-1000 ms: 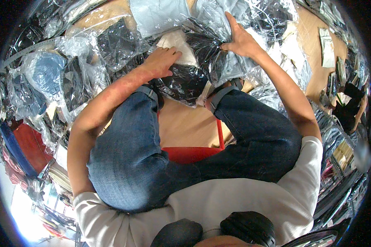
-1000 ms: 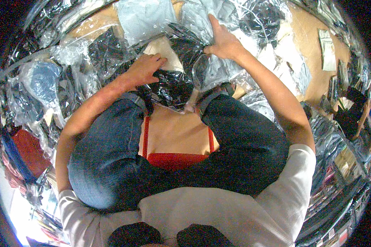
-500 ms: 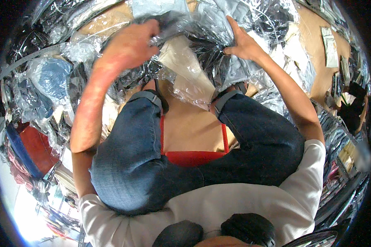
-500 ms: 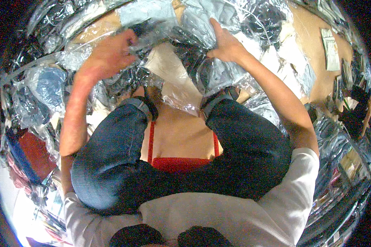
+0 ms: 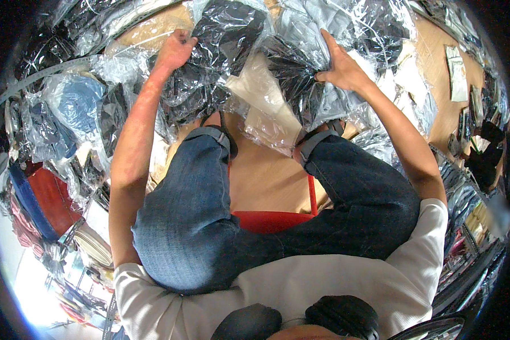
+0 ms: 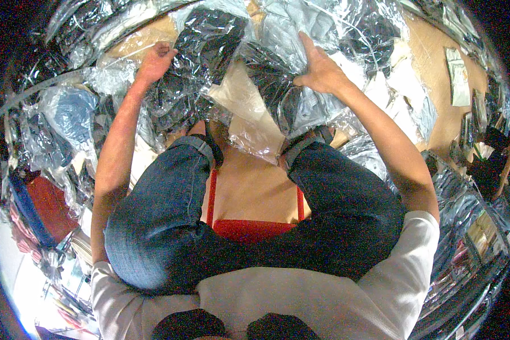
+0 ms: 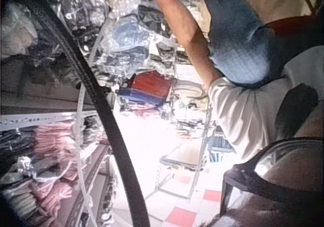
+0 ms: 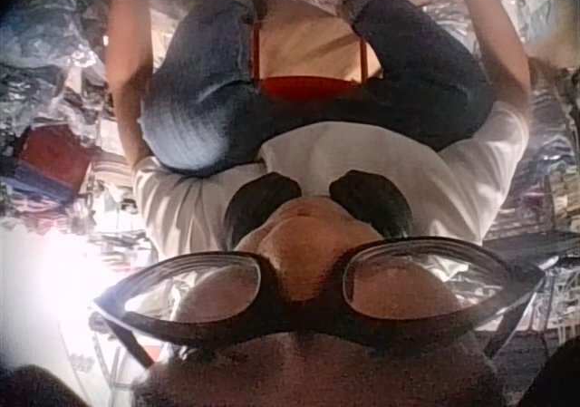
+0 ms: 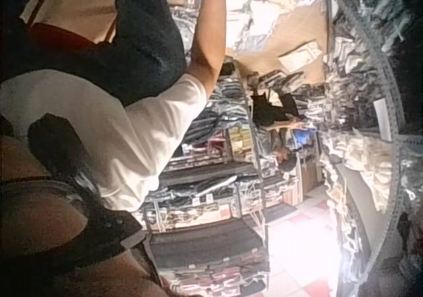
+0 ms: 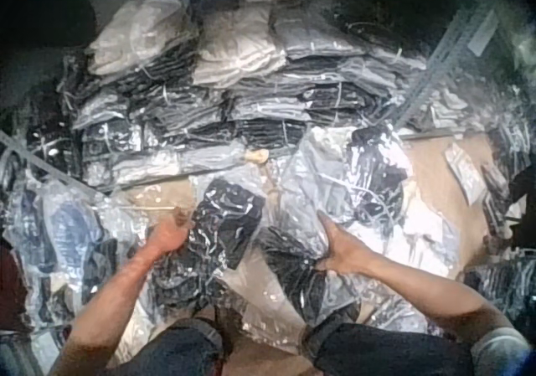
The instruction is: The person sits on a stool and packs various clothing items, including pants and shirts, into clear plastic bags. They fold the items, place them inside the bags, and secure the bags with white twist ties.
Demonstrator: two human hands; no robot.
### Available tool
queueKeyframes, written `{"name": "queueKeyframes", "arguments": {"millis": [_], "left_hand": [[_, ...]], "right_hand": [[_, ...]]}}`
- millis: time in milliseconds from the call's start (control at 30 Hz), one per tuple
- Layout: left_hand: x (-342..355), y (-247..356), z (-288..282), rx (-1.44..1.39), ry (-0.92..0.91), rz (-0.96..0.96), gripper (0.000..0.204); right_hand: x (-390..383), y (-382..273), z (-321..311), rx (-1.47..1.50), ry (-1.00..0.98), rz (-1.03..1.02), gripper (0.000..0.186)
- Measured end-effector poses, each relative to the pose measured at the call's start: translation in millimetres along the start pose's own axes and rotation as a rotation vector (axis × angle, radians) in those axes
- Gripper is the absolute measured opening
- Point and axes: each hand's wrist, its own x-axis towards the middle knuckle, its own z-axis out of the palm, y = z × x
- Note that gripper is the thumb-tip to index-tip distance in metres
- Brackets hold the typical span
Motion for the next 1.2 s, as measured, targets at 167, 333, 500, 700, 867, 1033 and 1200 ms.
{"name": "queueKeyframes", "arguments": {"millis": [167,333,500,700,867,1033,1200], "left_hand": [[-13.1,14.3,3.5,0.161,-0.106,-0.089,0.061],[-25.9,70.3,-43.7,0.106,0.137,0.042,0.045],[-77.1,162.4,-56.4,0.101,-0.176,0.297,0.033],[-59.5,143.3,-37.1,-0.163,-0.601,0.124,0.030],[-35.3,48.8,-22.5,-0.402,-0.336,-0.188,0.040],[-34.9,33.8,-3.0,-0.386,-0.364,-0.330,0.049],[-31.9,30.7,22.0,-0.232,-0.319,-0.346,0.057]], "right_hand": [[2.2,5.7,3.2,-0.033,0.019,-0.004,0.115],[-1.7,4.9,2.5,-0.008,0.038,-0.012,0.111],[2.4,9.3,2.9,0.000,0.007,-0.018,0.114],[0.4,9.7,3.1,-0.010,0.024,-0.035,0.113],[0.4,7.5,3.2,-0.009,0.034,-0.051,0.114],[2.3,13.2,5.6,-0.002,0.034,-0.044,0.114],[0.3,7.8,3.0,0.018,0.017,-0.023,0.114]]}}
